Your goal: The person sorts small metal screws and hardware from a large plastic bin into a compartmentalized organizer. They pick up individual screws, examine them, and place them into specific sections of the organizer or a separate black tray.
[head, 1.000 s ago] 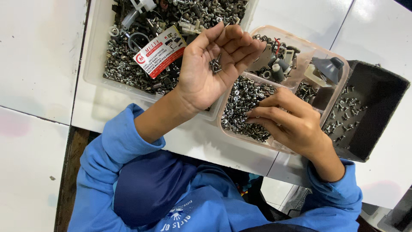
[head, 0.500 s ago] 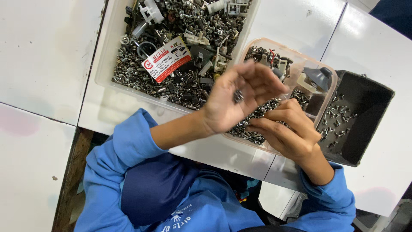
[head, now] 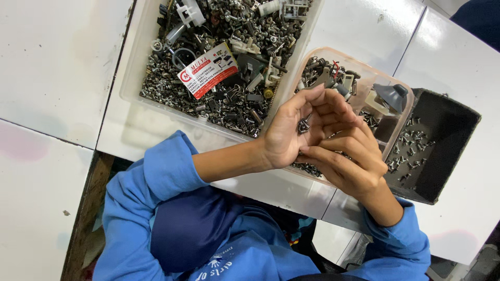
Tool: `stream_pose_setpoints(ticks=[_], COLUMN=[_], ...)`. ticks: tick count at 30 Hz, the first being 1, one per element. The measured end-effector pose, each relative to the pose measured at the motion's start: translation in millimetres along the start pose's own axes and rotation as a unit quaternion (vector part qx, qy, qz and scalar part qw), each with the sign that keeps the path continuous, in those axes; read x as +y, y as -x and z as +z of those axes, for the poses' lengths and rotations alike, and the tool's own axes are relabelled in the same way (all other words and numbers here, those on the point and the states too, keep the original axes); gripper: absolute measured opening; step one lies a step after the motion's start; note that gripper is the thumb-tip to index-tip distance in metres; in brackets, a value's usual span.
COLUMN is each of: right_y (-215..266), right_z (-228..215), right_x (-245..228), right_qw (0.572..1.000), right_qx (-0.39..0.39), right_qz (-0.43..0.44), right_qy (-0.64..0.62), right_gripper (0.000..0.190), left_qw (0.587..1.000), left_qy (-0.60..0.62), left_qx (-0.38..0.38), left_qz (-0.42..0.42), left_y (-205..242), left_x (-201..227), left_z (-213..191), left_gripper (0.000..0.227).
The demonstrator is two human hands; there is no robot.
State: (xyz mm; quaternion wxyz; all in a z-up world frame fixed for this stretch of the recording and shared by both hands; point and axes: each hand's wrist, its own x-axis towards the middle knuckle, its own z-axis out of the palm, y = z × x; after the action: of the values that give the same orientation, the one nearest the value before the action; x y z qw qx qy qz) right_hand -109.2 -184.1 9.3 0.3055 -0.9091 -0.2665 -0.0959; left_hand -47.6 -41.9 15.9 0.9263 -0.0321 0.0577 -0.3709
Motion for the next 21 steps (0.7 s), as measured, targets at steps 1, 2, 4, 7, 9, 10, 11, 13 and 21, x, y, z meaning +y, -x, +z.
stream_pose_setpoints(ticks=[1, 2, 4, 7, 9, 10, 11, 13, 21], right_y=[-6.2, -14.5, -31.3, -25.0, -36.8, -42.5, -43.6, -45.9, -53.0], right_z=[-0.2, -6.4, -19.3, -21.2, -22.6, -23.4, -27.1, -34.4, -54.0], right_x=[-6.4, -12.1, -23.6, -23.8, -29.9, -33.0, -35.1, -39.2, -58.6], right_qw=[0.996, 0.996, 0.998, 0.998, 0.999, 0.993, 0.993, 0.992, 0.989], right_qx=[0.030, 0.030, 0.009, -0.042, 0.026, 0.094, 0.093, 0.075, 0.010], right_qz=[0.048, 0.048, -0.043, 0.001, -0.036, -0.072, -0.073, -0.075, -0.052], right_qy=[-0.075, -0.075, 0.045, 0.037, 0.010, -0.017, -0.017, 0.063, 0.141], right_gripper=[0.008, 0.008, 0.012, 0.017, 0.011, 0.006, 0.006, 0.008, 0.016], left_qw=[1.000, 1.000, 1.000, 1.000, 0.998, 0.993, 0.993, 0.986, 0.989], left_qy=[-0.008, -0.008, -0.016, 0.010, 0.036, 0.063, 0.063, 0.041, 0.069], left_qx=[0.015, 0.016, 0.020, -0.007, -0.051, -0.094, -0.094, -0.151, -0.076], left_qz=[0.004, 0.004, 0.007, 0.005, -0.011, -0.025, -0.025, -0.061, -0.107], left_y=[-0.2, -0.3, -0.6, -0.6, 0.1, 0.4, 1.2, 2.6, 0.8], left_x=[-0.1, 0.0, 0.2, 0.5, 0.3, 0.1, 0.6, 1.8, -1.3], left_z=[0.3, 0.3, 0.6, -0.6, -4.4, -6.3, -7.7, -10.3, -9.2], left_gripper=[0.031, 0.031, 0.031, 0.031, 0.034, 0.037, 0.037, 0.043, 0.048])
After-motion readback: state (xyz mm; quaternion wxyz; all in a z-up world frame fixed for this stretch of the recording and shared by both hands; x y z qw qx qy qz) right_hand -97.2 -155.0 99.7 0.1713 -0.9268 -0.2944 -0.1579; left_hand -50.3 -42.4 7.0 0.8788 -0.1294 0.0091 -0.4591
